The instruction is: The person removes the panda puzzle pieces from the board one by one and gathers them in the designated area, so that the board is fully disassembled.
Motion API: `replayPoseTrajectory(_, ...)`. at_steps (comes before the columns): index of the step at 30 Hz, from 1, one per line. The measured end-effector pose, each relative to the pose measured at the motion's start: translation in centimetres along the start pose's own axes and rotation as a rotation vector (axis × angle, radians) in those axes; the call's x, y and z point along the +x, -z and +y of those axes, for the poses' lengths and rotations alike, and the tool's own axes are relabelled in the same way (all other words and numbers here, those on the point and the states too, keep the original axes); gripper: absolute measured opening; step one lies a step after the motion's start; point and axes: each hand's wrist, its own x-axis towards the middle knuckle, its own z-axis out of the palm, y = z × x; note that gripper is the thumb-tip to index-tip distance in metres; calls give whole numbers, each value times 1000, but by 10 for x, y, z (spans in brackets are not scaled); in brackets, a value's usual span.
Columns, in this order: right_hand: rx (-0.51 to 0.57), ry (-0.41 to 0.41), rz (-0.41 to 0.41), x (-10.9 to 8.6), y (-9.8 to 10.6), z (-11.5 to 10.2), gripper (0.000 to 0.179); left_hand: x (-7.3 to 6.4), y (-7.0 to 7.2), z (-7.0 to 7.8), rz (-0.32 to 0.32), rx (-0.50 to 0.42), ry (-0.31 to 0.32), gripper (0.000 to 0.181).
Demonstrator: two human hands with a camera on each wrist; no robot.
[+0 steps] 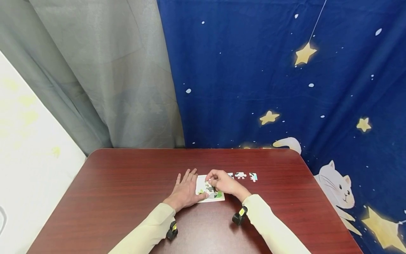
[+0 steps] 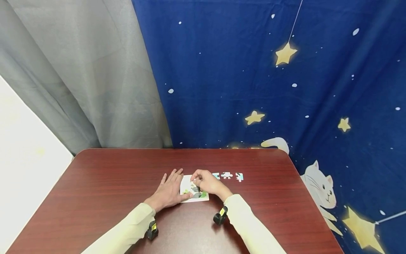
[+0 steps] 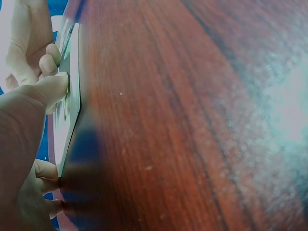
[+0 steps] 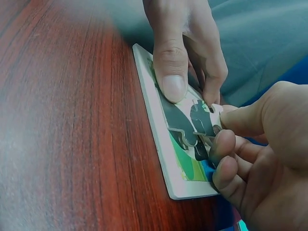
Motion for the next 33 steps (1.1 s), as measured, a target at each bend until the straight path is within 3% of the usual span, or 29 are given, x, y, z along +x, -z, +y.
replayPoseTrajectory(9,53,-29,15,2,1,0,13,0,1,1,2,-7,-1,101)
replayPoseTrajectory(17,32,-10,22,0,2,-2,15,0,3,0,-22,-13,-1,101)
replayPoseTrajectory(33,47,-75,116,-37,48,5,19,-2,9,-6,-102,-77,-29,120)
